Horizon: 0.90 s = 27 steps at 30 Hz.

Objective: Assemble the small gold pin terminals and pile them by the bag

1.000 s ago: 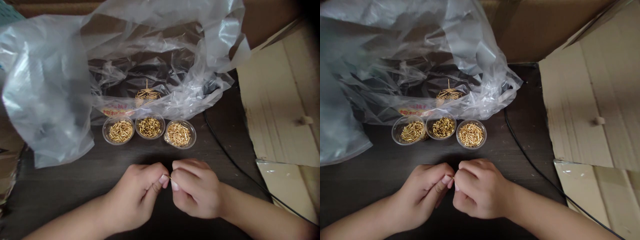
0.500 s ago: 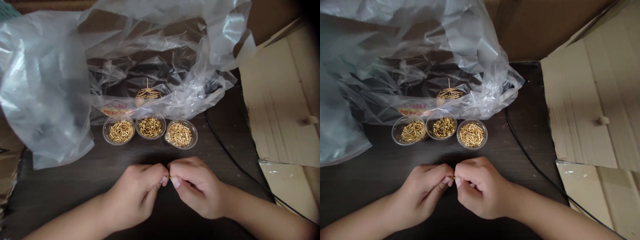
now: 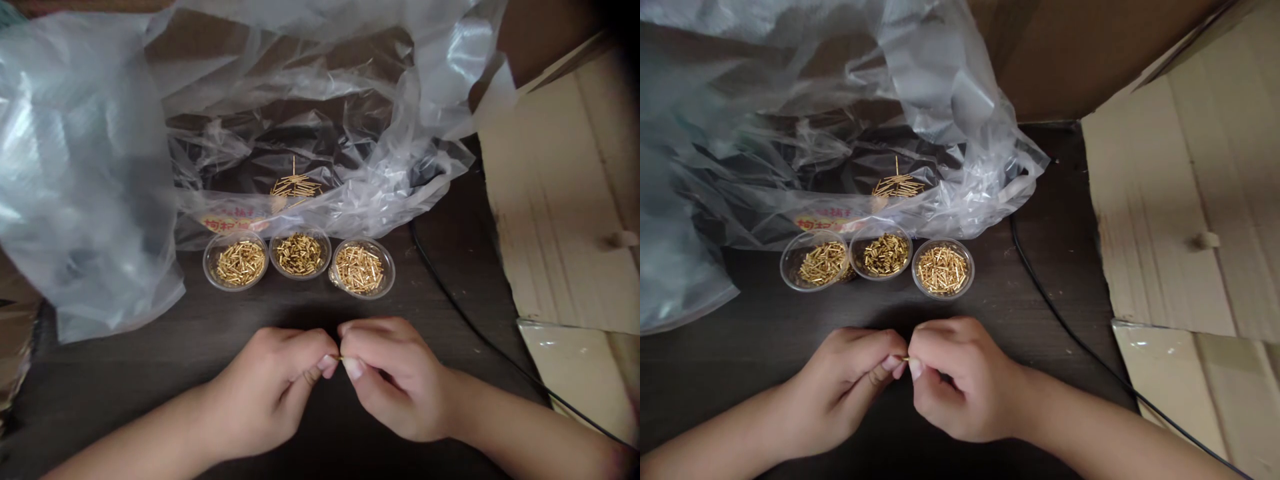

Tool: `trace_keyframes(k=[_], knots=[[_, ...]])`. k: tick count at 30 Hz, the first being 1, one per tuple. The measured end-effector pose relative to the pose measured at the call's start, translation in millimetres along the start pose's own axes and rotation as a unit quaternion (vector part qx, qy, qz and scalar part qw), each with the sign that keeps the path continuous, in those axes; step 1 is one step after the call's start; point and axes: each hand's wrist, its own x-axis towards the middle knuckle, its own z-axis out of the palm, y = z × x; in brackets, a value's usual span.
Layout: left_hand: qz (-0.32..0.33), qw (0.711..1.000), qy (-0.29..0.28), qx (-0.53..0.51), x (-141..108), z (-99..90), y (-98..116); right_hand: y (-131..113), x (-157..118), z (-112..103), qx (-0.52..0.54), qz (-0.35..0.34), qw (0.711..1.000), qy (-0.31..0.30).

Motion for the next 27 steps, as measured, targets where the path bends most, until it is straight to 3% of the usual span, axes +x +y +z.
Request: trace_keyframes(k=[13,27], knots=[[-0.011,1.0,0.003,0.012,-1,3.1,-2,3,-9,4,-0.227,-0.082,0.97,0.007],[-0.008,0.999,0.025,0.033,-6,6.9,-1,3,-13,11,-0.274,-0.103,0.955,0.037]])
